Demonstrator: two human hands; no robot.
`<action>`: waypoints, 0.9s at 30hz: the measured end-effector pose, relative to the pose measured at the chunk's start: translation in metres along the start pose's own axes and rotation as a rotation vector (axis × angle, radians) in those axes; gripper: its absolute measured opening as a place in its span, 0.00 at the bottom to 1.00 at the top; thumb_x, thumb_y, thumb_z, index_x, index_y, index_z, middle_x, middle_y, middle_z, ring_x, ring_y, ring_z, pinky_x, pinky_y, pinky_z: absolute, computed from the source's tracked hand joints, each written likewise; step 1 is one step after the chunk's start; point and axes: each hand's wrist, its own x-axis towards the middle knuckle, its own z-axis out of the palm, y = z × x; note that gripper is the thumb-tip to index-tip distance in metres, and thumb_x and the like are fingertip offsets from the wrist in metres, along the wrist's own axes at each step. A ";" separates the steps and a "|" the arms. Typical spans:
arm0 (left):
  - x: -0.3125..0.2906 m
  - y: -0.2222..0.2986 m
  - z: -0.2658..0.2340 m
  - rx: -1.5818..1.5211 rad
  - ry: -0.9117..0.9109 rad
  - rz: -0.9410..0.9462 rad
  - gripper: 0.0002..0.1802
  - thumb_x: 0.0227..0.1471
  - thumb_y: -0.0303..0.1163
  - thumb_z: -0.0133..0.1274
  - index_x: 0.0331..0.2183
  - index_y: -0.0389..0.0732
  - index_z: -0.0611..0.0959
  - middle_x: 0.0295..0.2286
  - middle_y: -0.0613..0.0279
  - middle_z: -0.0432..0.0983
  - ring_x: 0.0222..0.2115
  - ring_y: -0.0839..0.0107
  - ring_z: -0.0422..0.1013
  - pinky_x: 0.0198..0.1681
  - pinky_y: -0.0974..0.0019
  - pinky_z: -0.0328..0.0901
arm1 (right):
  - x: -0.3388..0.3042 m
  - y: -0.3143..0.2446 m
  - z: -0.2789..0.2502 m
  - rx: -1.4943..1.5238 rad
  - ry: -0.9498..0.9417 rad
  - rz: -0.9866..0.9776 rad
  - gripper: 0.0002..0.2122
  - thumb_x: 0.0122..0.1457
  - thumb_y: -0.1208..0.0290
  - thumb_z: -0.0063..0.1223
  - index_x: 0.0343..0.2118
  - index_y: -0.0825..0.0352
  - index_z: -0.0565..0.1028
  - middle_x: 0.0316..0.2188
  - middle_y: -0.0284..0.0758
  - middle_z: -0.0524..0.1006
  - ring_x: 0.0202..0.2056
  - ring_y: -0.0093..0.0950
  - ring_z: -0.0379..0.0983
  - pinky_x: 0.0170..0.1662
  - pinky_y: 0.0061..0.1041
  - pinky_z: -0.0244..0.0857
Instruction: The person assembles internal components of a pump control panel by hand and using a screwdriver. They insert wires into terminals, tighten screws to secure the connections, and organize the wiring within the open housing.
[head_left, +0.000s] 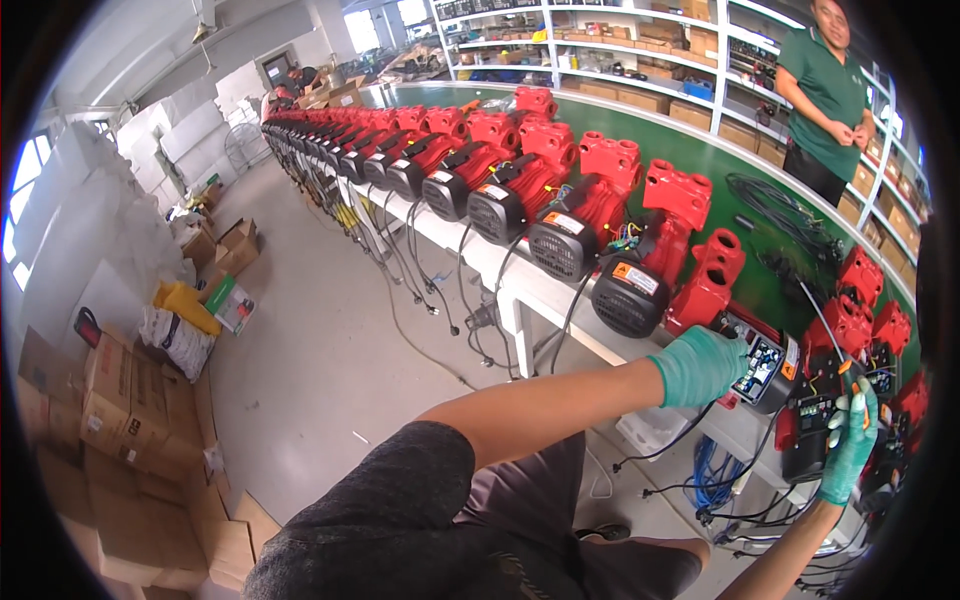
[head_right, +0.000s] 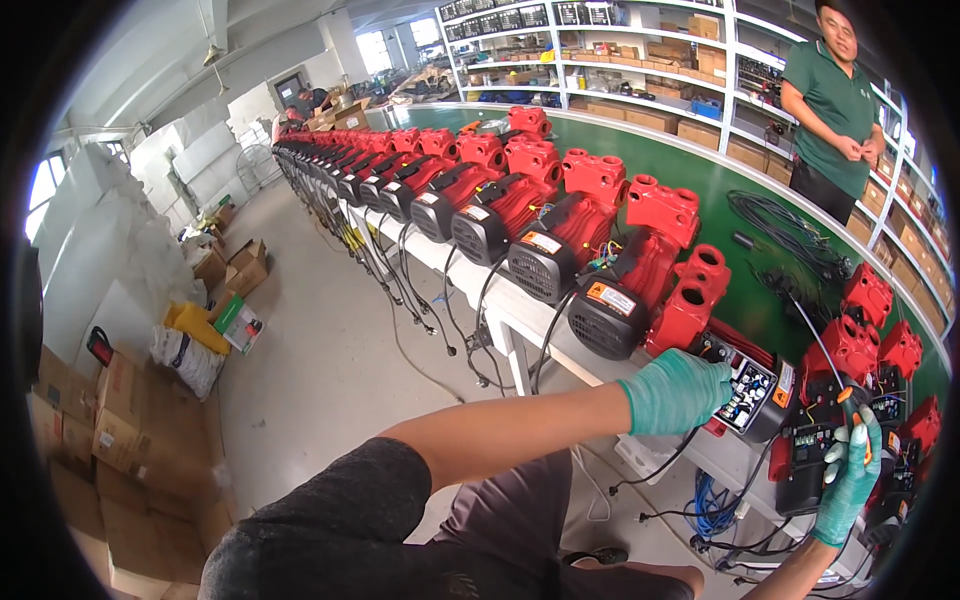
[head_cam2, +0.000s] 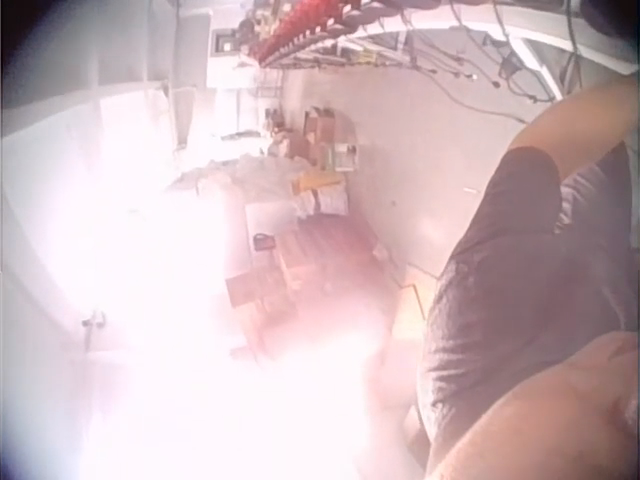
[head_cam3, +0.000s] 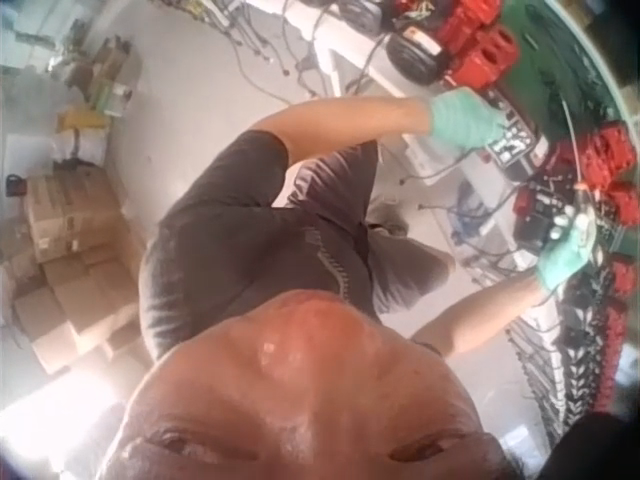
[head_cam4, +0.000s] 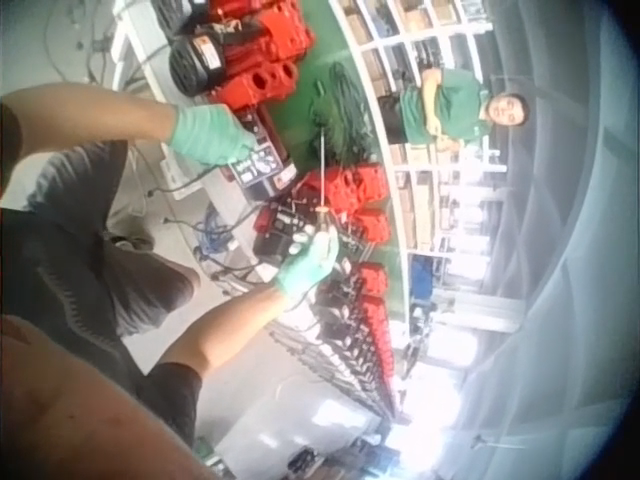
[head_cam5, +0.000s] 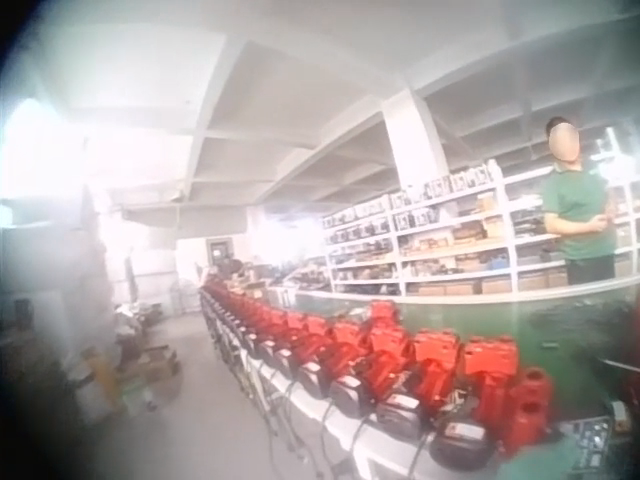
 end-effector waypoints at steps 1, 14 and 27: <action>0.000 0.000 0.001 -0.009 0.008 0.008 0.06 0.45 0.29 0.57 0.29 0.40 0.81 0.32 0.54 0.75 0.28 0.57 0.77 0.29 0.55 0.72 | 0.001 0.002 -0.003 -0.001 0.002 0.003 0.24 0.68 0.58 0.55 0.60 0.68 0.71 0.31 0.27 0.76 0.22 0.09 0.66 0.18 0.08 0.54; 0.000 -0.002 0.007 -0.056 0.012 -0.010 0.07 0.42 0.28 0.58 0.28 0.40 0.80 0.31 0.54 0.74 0.29 0.56 0.77 0.29 0.54 0.71 | 0.006 0.010 -0.007 -0.005 0.016 0.010 0.26 0.68 0.56 0.55 0.62 0.68 0.70 0.31 0.27 0.76 0.22 0.09 0.66 0.18 0.07 0.54; -0.001 -0.004 0.014 -0.030 0.019 -0.025 0.05 0.43 0.28 0.58 0.28 0.41 0.79 0.30 0.55 0.75 0.29 0.57 0.77 0.29 0.55 0.72 | 0.006 0.010 -0.007 -0.001 0.015 0.025 0.25 0.69 0.56 0.53 0.62 0.68 0.70 0.31 0.26 0.76 0.22 0.09 0.66 0.18 0.07 0.53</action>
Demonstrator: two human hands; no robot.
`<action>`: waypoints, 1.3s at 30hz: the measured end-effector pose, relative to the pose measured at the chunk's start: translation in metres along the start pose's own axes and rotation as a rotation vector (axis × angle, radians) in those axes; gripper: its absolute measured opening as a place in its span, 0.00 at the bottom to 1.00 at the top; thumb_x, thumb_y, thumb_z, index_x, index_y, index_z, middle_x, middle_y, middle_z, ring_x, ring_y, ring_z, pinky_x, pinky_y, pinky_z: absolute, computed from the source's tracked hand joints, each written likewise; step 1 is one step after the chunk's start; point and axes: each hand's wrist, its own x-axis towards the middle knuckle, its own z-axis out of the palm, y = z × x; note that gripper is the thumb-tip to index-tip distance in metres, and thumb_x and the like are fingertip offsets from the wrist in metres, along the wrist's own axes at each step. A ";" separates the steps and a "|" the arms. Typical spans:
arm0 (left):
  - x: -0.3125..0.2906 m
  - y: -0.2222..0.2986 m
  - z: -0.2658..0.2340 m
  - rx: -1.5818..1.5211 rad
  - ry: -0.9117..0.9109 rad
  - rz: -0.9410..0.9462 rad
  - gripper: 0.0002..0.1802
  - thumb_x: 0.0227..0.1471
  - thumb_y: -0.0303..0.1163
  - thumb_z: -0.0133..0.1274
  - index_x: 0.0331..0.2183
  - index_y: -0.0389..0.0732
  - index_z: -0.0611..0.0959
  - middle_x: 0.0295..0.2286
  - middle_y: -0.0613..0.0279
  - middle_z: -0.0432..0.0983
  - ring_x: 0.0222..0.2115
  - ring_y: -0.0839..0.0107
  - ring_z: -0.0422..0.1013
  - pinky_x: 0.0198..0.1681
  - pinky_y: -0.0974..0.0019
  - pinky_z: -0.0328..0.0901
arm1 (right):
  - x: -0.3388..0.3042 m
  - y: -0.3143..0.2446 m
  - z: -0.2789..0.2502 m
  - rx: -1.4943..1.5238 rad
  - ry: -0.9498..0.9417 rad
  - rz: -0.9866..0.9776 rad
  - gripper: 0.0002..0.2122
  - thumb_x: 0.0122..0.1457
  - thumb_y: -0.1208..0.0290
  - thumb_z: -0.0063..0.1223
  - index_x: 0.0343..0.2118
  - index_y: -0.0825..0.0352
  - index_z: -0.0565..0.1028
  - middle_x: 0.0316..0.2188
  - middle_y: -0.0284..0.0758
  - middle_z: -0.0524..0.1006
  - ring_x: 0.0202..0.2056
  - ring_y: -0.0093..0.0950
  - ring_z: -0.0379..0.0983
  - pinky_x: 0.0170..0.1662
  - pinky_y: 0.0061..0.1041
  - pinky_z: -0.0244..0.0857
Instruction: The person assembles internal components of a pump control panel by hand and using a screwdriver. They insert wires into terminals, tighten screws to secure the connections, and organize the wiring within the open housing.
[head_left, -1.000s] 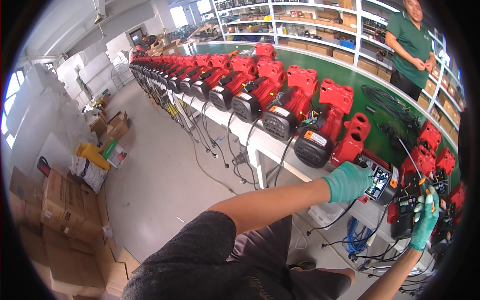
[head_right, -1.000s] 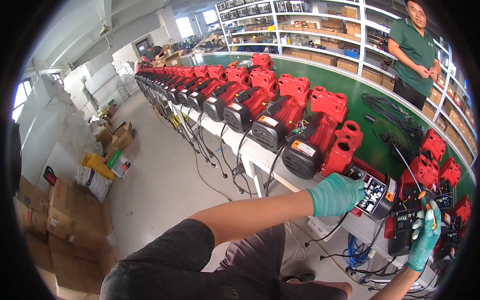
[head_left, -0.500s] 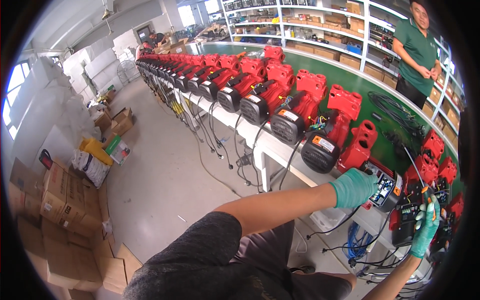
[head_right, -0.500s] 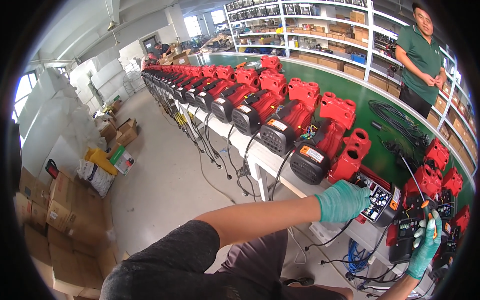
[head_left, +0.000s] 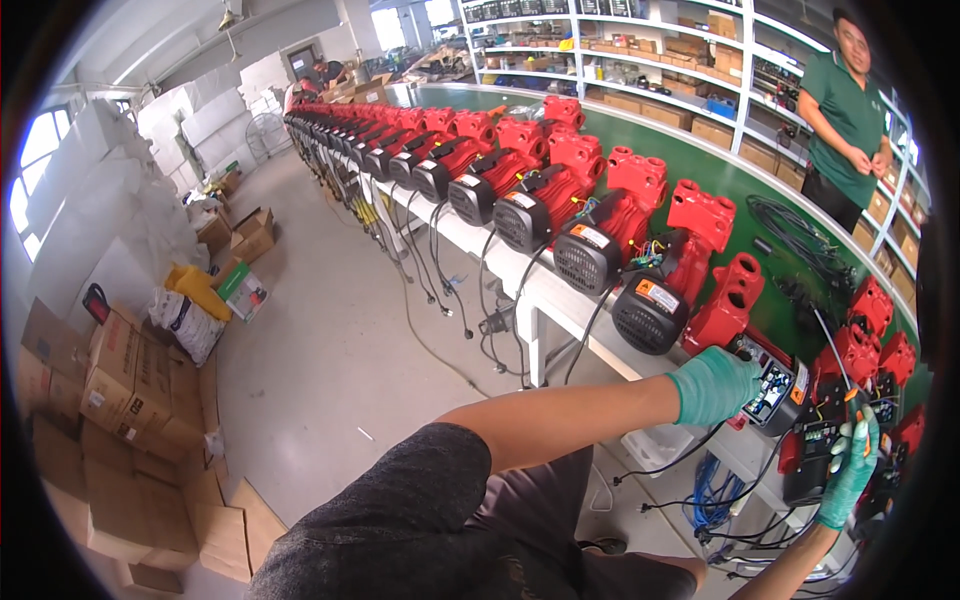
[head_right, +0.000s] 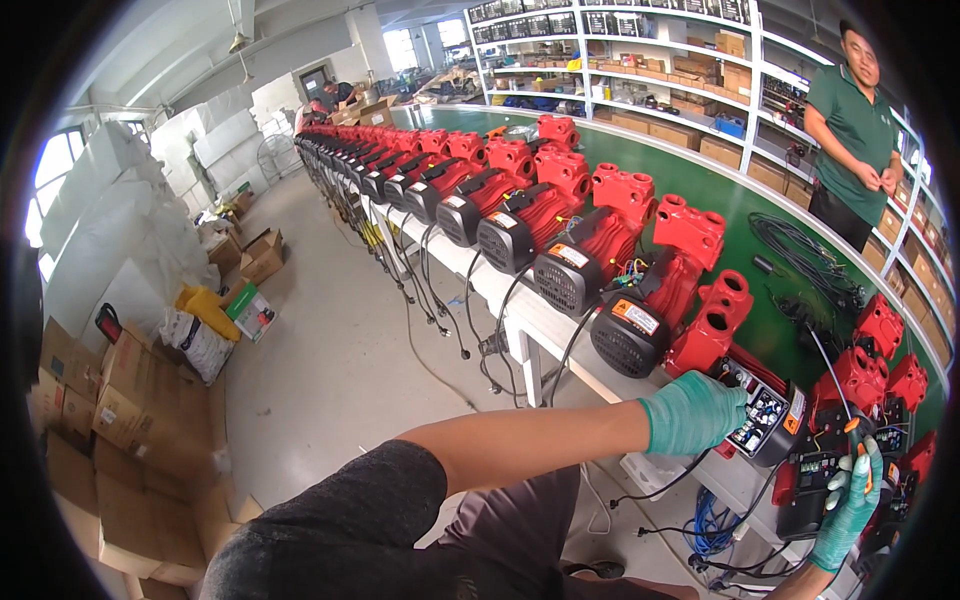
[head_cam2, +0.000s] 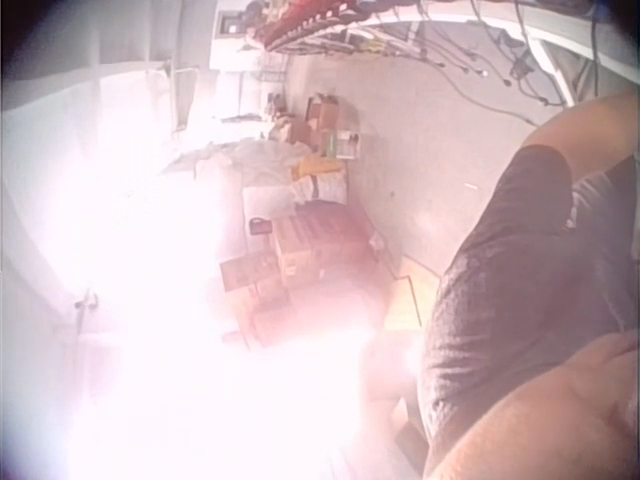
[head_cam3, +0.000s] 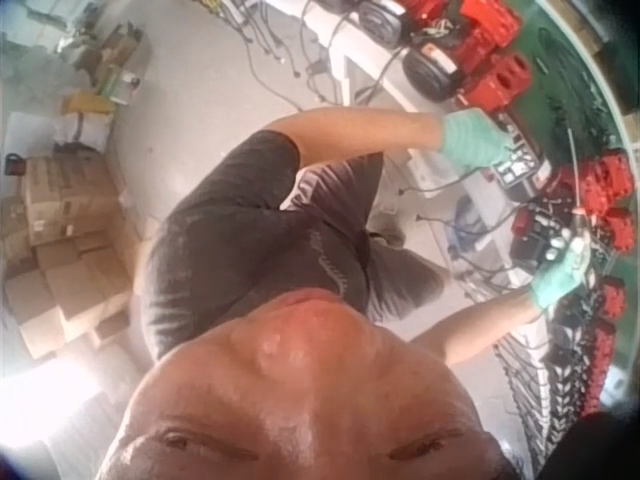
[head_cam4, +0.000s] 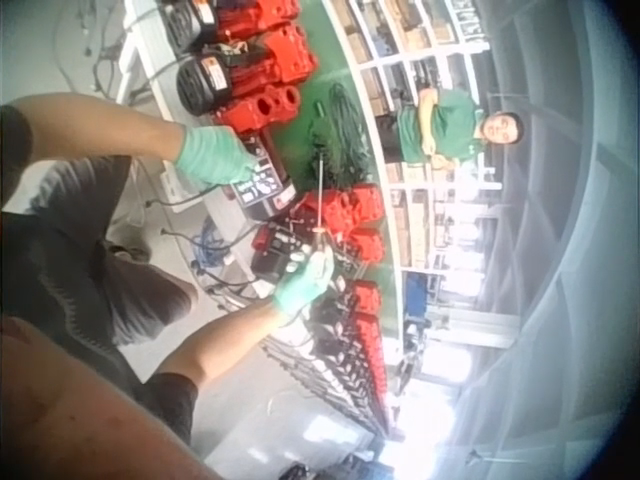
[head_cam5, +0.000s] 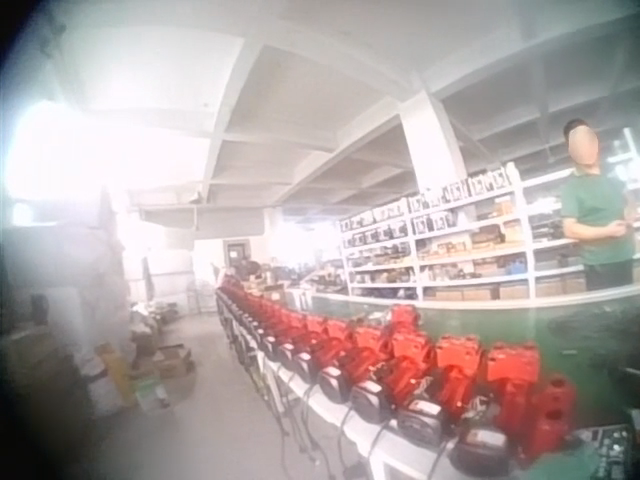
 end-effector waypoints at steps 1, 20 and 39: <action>0.000 -0.001 0.002 0.018 0.022 0.021 0.05 0.43 0.28 0.57 0.28 0.41 0.79 0.29 0.56 0.75 0.28 0.57 0.77 0.29 0.55 0.72 | 0.001 0.000 0.001 0.006 -0.003 -0.003 0.25 0.69 0.56 0.53 0.62 0.68 0.70 0.31 0.26 0.76 0.22 0.09 0.66 0.18 0.07 0.53; -0.001 0.000 -0.003 0.026 -0.089 -0.023 0.09 0.41 0.28 0.59 0.30 0.40 0.81 0.33 0.56 0.75 0.31 0.58 0.77 0.30 0.56 0.72 | 0.000 0.000 0.006 0.009 -0.021 0.001 0.24 0.69 0.57 0.52 0.62 0.68 0.70 0.31 0.26 0.76 0.22 0.09 0.65 0.18 0.08 0.53; 0.001 0.004 -0.025 0.007 -0.123 0.035 0.05 0.51 0.32 0.56 0.33 0.44 0.81 0.34 0.61 0.75 0.29 0.62 0.77 0.25 0.57 0.72 | -0.033 -0.057 0.034 0.193 -0.071 0.107 0.19 0.63 0.67 0.63 0.53 0.70 0.74 0.31 0.37 0.81 0.23 0.20 0.77 0.19 0.13 0.66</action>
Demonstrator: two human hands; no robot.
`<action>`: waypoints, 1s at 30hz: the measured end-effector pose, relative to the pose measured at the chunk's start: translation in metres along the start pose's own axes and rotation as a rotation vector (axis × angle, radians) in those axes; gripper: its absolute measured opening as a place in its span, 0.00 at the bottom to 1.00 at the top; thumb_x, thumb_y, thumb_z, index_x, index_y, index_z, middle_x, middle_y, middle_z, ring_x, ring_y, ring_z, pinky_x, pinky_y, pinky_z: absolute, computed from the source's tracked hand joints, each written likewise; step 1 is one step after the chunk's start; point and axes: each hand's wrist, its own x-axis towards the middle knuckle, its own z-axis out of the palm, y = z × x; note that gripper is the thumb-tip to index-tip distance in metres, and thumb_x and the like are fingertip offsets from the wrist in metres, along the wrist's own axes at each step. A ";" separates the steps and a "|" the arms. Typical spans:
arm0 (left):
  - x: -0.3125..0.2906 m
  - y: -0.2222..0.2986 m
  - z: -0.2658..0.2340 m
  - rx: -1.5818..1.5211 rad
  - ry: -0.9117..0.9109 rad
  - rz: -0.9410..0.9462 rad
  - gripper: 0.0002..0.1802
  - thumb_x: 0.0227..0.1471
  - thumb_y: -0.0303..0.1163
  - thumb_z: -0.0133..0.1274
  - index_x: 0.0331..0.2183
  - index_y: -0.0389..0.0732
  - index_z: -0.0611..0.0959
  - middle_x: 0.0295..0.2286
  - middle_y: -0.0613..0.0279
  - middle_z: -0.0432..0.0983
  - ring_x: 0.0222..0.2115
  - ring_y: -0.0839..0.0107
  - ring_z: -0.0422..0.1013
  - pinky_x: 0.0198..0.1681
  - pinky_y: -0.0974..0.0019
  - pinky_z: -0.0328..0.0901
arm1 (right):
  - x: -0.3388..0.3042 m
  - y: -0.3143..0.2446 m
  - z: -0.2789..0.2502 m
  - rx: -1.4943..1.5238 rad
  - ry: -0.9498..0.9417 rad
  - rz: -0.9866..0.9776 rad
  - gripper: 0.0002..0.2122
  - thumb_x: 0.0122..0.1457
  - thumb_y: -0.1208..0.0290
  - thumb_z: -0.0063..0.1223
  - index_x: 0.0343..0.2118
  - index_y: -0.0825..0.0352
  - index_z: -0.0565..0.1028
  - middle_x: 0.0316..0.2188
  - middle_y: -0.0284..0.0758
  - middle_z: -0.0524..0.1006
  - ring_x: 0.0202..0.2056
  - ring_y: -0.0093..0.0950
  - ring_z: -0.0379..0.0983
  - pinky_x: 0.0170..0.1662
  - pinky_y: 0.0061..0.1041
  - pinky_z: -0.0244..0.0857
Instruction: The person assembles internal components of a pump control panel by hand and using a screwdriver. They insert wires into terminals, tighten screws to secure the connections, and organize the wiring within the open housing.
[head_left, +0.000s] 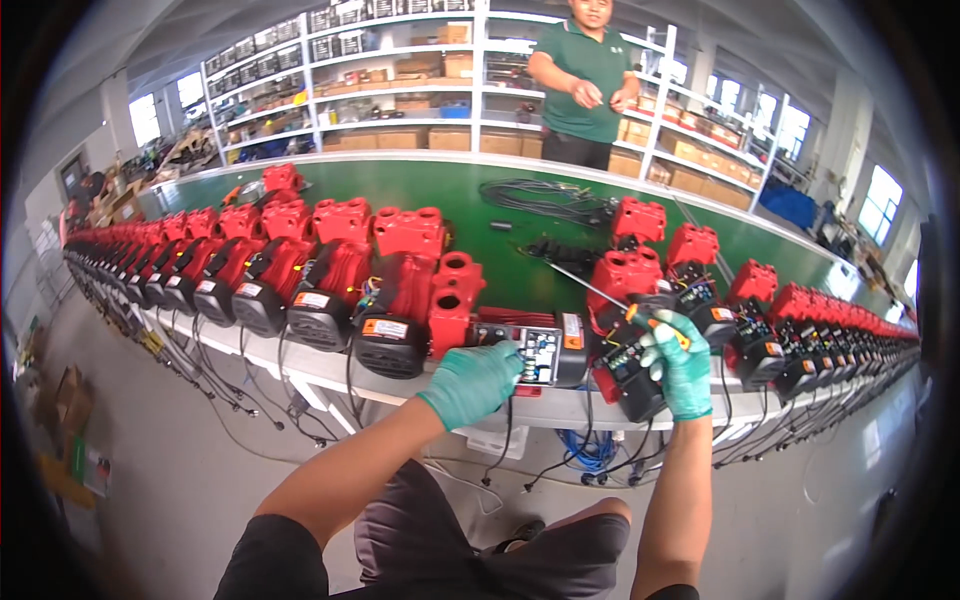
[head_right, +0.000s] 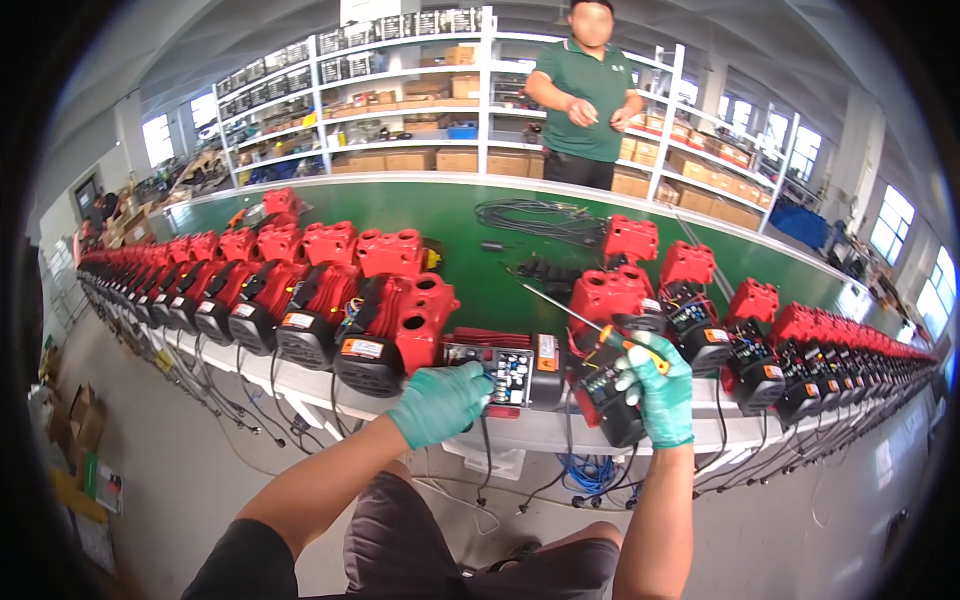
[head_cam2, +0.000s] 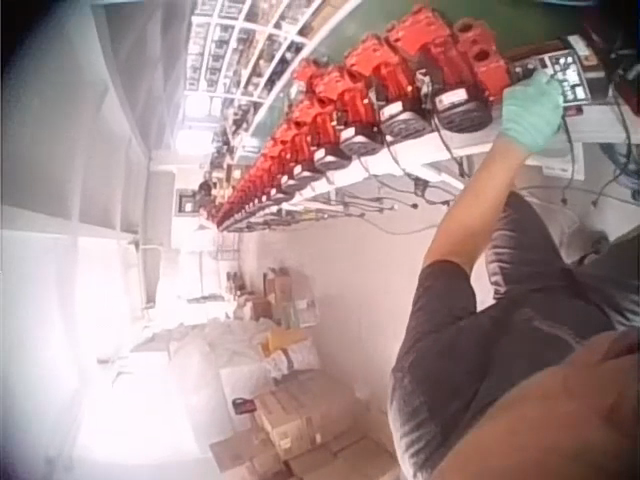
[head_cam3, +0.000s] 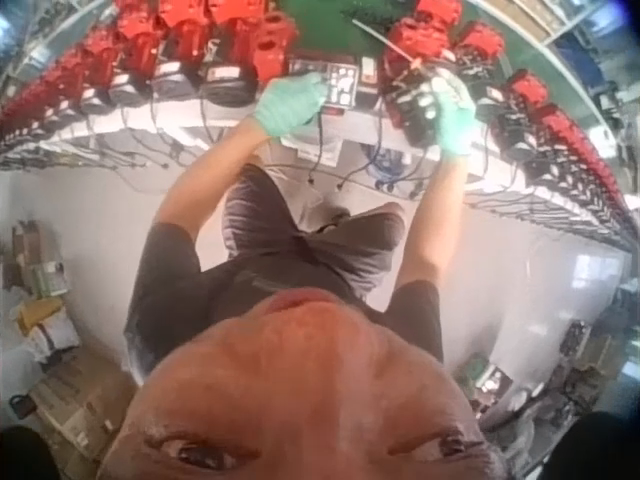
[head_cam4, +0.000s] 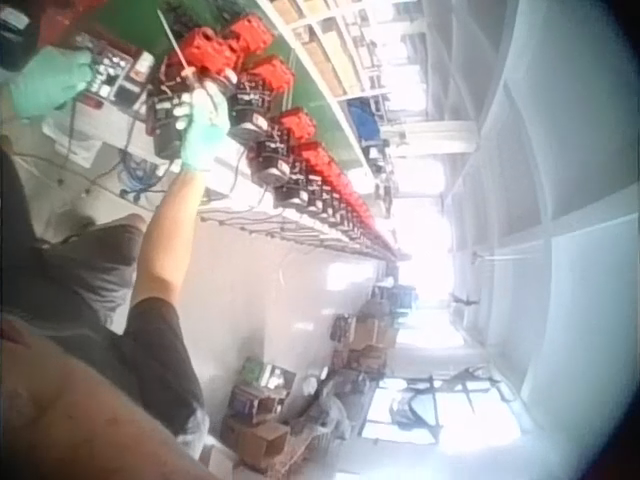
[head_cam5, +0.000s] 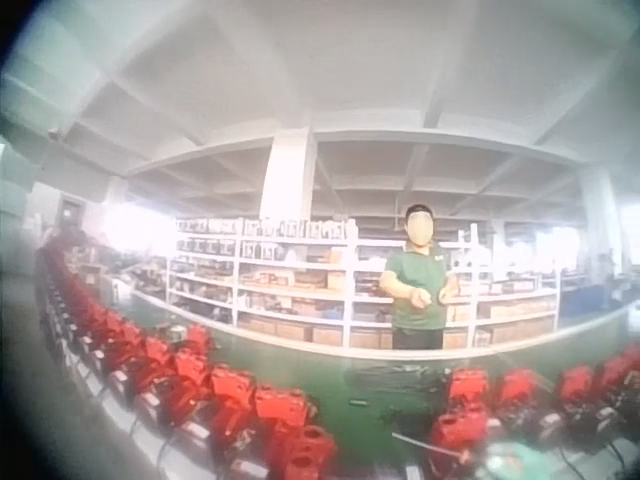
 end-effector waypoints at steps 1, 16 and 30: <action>0.001 0.000 0.001 -0.008 -0.005 -0.037 0.06 0.51 0.32 0.56 0.34 0.44 0.82 0.34 0.61 0.75 0.29 0.61 0.77 0.26 0.57 0.72 | 0.000 -0.002 -0.001 0.001 -0.002 -0.004 0.19 0.63 0.67 0.63 0.53 0.70 0.74 0.31 0.37 0.81 0.23 0.20 0.77 0.19 0.13 0.66; 0.003 0.005 -0.006 -0.024 0.041 -0.075 0.07 0.53 0.33 0.58 0.35 0.44 0.84 0.31 0.60 0.75 0.28 0.59 0.75 0.30 0.56 0.70 | 0.002 -0.003 0.000 0.046 -0.019 0.000 0.17 0.62 0.71 0.62 0.52 0.71 0.76 0.31 0.38 0.82 0.23 0.21 0.77 0.20 0.14 0.67; 0.001 0.004 -0.005 -0.003 0.043 -0.071 0.06 0.49 0.32 0.60 0.32 0.45 0.81 0.34 0.59 0.76 0.28 0.59 0.77 0.31 0.55 0.72 | 0.001 -0.005 0.003 0.062 -0.019 -0.001 0.16 0.62 0.72 0.63 0.50 0.70 0.76 0.30 0.37 0.82 0.22 0.21 0.77 0.19 0.14 0.67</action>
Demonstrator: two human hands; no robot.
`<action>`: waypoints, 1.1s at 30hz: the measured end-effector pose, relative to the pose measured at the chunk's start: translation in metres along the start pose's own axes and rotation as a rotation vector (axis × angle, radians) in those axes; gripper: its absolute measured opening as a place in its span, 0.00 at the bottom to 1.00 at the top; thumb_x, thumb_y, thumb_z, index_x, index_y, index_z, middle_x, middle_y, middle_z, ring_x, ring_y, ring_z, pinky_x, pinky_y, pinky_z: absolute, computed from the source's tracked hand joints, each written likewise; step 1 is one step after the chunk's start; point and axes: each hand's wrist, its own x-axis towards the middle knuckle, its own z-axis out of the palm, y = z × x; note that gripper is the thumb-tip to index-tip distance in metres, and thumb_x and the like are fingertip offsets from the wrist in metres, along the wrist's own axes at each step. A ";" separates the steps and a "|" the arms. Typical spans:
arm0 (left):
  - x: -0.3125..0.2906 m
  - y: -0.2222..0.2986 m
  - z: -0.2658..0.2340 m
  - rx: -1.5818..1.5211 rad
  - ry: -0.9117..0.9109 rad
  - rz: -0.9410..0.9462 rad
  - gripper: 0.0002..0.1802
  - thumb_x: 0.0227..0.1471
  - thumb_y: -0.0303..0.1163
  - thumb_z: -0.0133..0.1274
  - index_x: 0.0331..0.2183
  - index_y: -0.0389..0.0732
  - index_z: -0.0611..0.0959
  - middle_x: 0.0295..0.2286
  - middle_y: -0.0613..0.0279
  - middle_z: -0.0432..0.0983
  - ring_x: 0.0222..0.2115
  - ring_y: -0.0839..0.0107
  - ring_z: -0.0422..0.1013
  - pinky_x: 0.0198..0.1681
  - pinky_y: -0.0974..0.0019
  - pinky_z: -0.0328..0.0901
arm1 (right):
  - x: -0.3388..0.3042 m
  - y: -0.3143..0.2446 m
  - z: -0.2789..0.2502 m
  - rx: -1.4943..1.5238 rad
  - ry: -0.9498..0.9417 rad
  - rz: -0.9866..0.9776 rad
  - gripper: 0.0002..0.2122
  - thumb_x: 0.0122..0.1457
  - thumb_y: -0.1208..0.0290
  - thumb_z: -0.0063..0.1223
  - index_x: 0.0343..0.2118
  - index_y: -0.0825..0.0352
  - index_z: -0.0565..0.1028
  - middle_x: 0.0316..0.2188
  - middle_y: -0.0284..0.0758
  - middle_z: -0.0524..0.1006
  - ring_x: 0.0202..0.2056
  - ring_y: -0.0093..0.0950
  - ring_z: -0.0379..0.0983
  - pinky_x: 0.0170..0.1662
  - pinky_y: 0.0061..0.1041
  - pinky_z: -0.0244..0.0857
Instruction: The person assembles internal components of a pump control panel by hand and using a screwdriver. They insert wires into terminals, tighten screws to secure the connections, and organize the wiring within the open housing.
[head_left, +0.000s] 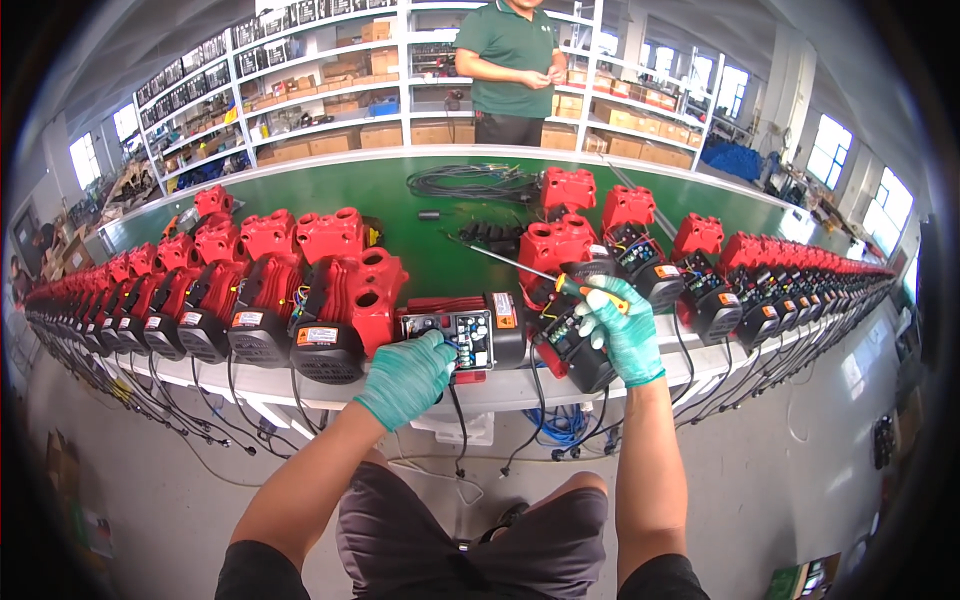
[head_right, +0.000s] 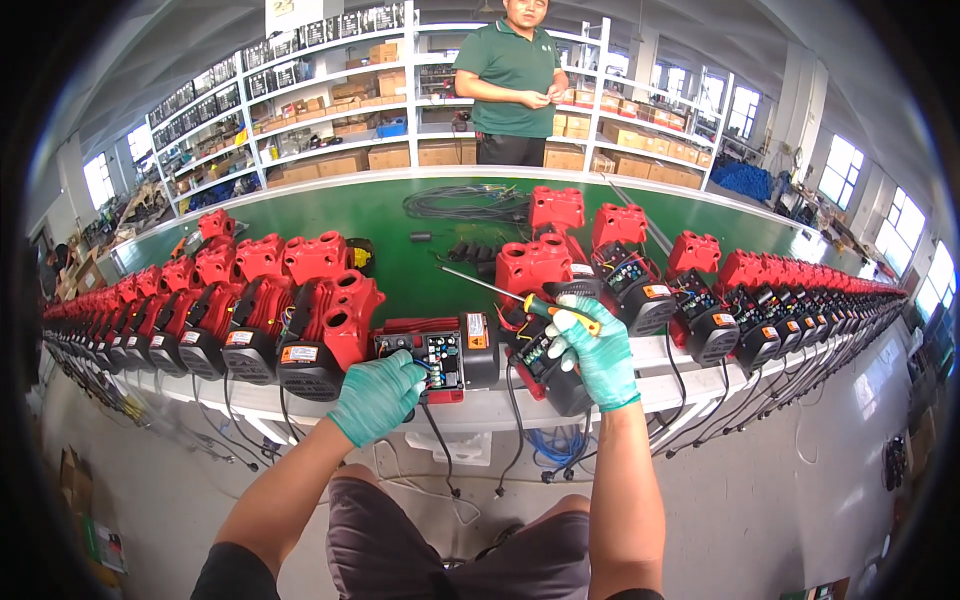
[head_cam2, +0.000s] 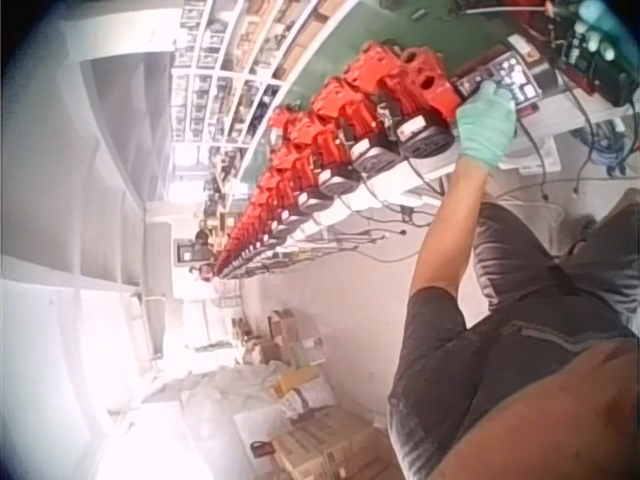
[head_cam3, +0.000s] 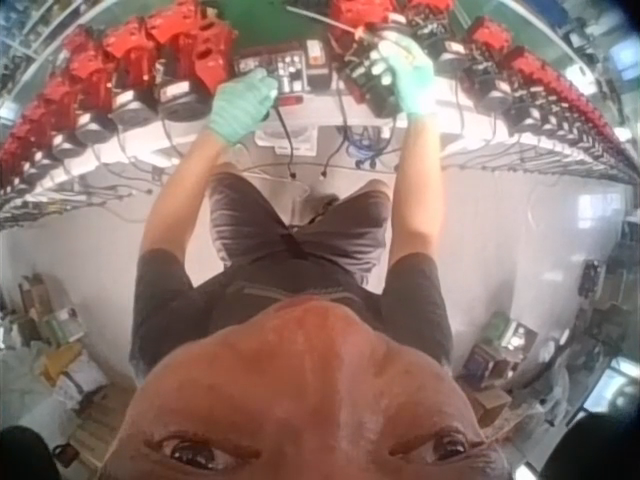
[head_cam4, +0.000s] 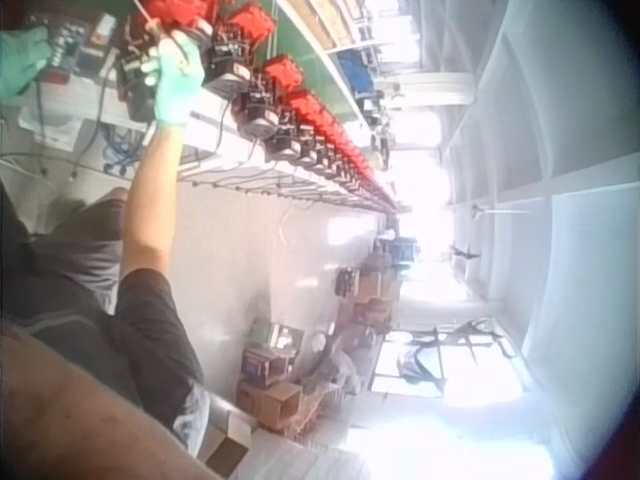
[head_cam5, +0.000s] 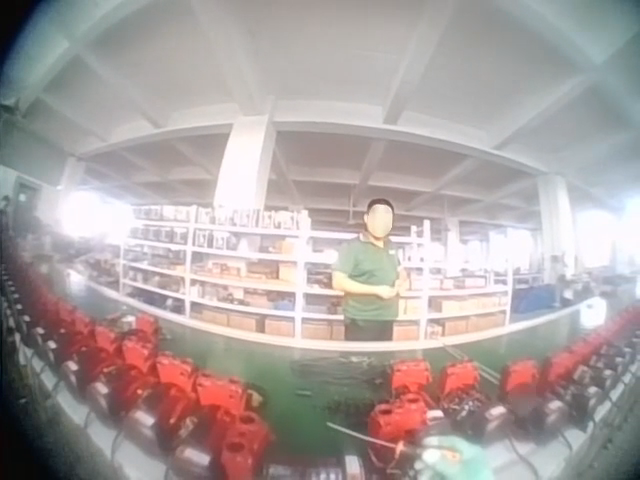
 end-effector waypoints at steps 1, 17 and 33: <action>0.000 0.000 0.000 -0.001 -0.001 0.000 0.06 0.49 0.32 0.60 0.32 0.45 0.81 0.34 0.59 0.76 0.28 0.59 0.77 0.31 0.55 0.72 | 0.000 -0.001 0.000 0.000 0.001 0.002 0.16 0.62 0.72 0.63 0.50 0.70 0.76 0.30 0.37 0.82 0.22 0.21 0.77 0.19 0.14 0.67; -0.001 -0.002 0.001 -0.015 -0.005 -0.014 0.07 0.54 0.35 0.59 0.35 0.45 0.84 0.33 0.58 0.78 0.28 0.57 0.76 0.32 0.54 0.72 | 0.000 0.001 -0.001 -0.024 -0.004 -0.011 0.16 0.62 0.71 0.63 0.51 0.69 0.76 0.30 0.38 0.82 0.23 0.20 0.77 0.19 0.14 0.67; -0.002 0.000 0.003 0.008 0.051 0.033 0.05 0.51 0.32 0.59 0.33 0.44 0.82 0.30 0.61 0.74 0.26 0.60 0.75 0.28 0.57 0.70 | -0.004 -0.001 0.000 -0.078 0.003 -0.012 0.18 0.63 0.67 0.62 0.52 0.70 0.74 0.30 0.36 0.82 0.23 0.18 0.76 0.21 0.12 0.66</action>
